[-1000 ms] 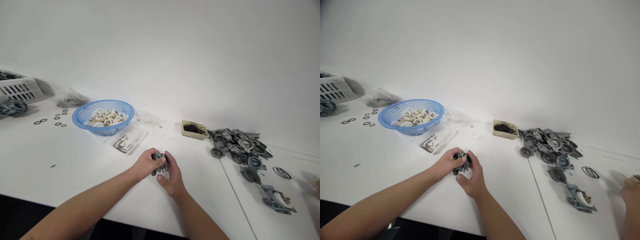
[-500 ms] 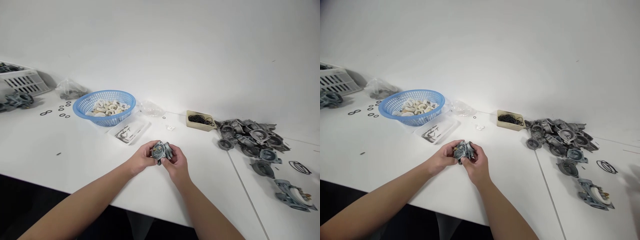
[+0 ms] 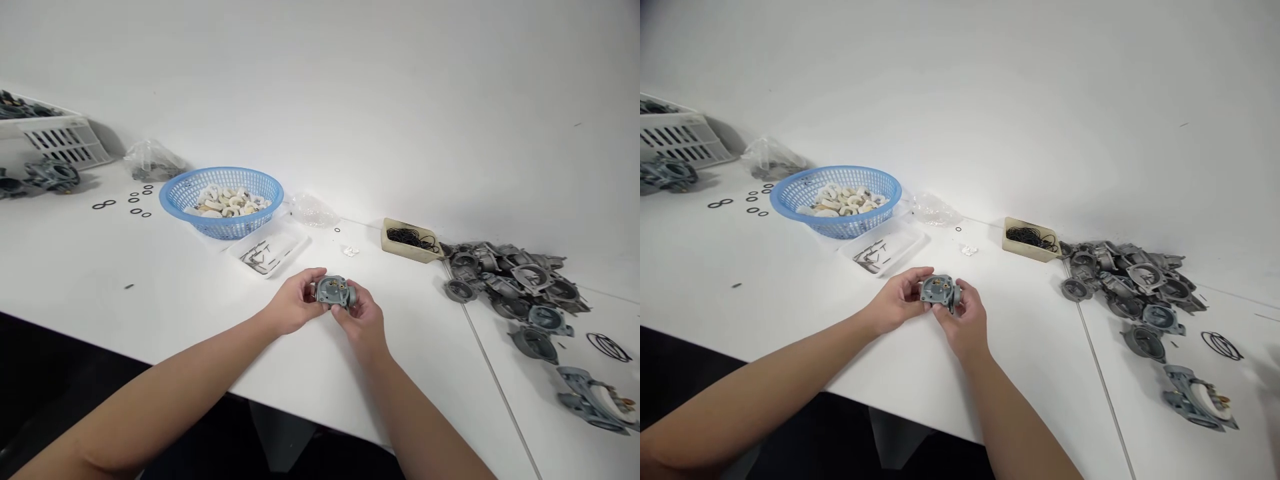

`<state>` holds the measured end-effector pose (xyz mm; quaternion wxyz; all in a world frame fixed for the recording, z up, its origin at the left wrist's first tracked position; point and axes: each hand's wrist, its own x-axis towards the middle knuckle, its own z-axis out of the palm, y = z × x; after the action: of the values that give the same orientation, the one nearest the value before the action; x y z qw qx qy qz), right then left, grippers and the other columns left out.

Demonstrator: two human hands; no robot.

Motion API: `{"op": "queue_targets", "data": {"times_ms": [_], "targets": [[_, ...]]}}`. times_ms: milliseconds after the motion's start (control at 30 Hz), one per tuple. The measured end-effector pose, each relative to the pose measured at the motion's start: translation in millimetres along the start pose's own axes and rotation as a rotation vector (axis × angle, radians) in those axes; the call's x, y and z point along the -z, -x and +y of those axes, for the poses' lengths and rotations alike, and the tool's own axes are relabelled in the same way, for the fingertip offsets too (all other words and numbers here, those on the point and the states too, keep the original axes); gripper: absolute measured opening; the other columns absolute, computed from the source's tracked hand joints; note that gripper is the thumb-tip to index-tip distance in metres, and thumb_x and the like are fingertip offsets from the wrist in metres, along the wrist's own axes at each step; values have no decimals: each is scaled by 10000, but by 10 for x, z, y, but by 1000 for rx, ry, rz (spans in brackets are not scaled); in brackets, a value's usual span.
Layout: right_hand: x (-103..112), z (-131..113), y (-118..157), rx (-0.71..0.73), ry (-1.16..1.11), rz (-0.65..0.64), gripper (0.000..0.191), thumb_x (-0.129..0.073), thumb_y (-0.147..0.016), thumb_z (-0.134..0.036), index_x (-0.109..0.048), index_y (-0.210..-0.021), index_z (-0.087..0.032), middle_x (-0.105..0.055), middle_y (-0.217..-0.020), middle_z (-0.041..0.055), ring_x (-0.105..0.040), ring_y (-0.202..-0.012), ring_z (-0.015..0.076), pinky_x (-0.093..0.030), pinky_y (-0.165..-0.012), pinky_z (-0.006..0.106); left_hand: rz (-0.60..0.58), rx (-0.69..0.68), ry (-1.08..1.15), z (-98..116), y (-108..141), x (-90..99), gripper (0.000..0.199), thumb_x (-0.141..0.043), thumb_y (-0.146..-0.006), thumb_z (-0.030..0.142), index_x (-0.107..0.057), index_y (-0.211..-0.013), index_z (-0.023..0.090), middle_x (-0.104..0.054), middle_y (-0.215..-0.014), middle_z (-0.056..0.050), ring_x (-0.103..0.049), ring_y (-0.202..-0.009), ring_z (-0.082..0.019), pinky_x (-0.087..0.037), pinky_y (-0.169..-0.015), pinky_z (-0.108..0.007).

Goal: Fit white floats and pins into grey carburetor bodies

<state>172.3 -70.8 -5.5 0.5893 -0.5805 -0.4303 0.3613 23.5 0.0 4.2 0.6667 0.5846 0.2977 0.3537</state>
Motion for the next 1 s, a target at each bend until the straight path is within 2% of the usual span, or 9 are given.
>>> {"op": "queue_targets", "data": {"times_ms": [67, 200, 300, 400, 500, 633, 800, 900, 1000], "targets": [[9, 3, -12, -6, 5, -15, 520, -731, -641, -368, -595, -1109, -188, -662, -1070, 80, -602, -1017, 287, -469, -888, 444, -2, 4, -6, 31, -8, 3, 662, -780, -609, 220, -474, -1193, 167, -605, -1120, -113, -611, -916, -206, -473, -796, -345], [3, -42, 4, -7, 2, -11, 426, -753, -626, -368, -616, -981, -175, -684, -927, 61, -636, -882, 264, -504, -812, 420, -24, 9, 0, 45, -23, 6, 660, -778, -602, 185, -474, -1186, 156, -632, -1021, -98, -609, -882, -189, -460, -754, -313], [-3, -80, 36, 31, -60, 31, 383, -758, -626, -327, -557, -923, -191, -661, -896, 41, -633, -803, 218, -518, -730, 375, -37, 27, 118, 26, -42, 23, 664, -793, -579, 181, -488, -1169, 163, -627, -1022, -95, -614, -847, -178, -461, -727, -302], [-1, -91, 55, 53, -203, 13, 449, -722, -651, -277, -498, -1034, -211, -645, -946, 34, -633, -771, 185, -517, -696, 355, -44, 8, 268, 14, -66, 64, 622, -805, -559, 168, -535, -1119, 175, -590, -1133, -111, -620, -876, -189, -475, -742, -316], [-9, -92, 72, -5, -261, 0, 583, -717, -651, -266, -474, -1178, -206, -638, -987, 51, -630, -756, 183, -521, -689, 365, -49, 15, 383, 24, -83, 106, 610, -807, -543, 141, -563, -1101, 181, -582, -1151, -108, -612, -928, -208, -479, -787, -346], [-56, -98, 125, -29, -166, 49, 623, -771, -618, -316, -541, -1183, -188, -609, -949, 46, -615, -779, 199, -532, -685, 359, -15, 91, 483, 51, -81, 110, 543, -768, -574, 136, -580, -1081, 184, -577, -1159, -101, -605, -948, -211, -469, -821, -372], [-151, -127, 172, -67, 15, 132, 753, -779, -613, -397, -484, -1266, -165, -598, -1047, 91, -635, -830, 234, -549, -773, 391, 15, 75, 512, 10, -42, 11, 512, -711, -577, 143, -587, -1071, 189, -591, -1143, -89, -575, -1010, -234, -436, -888, -381], [-224, -143, 164, -147, 87, 220, 796, -791, -596, -406, -453, -1276, -169, -590, -1110, 111, -640, -896, 256, -560, -815, 386, 22, 78, 454, -16, 5, -83, 484, -676, -678, 201, -545, -1143, 226, -602, -1146, -62, -560, -1054, -223, -393, -967, -396], [-301, -120, 177, -170, 106, 248, 802, -817, -562, -388, -454, -1245, -179, -598, -1095, 111, -643, -923, 266, -574, -816, 380, 34, 122, 433, 5, 44, -145, 484, -670, -734, 246, -501, -1188, 243, -610, -1115, -58, -575, -1025, -216, -408, -958, -404]]}}
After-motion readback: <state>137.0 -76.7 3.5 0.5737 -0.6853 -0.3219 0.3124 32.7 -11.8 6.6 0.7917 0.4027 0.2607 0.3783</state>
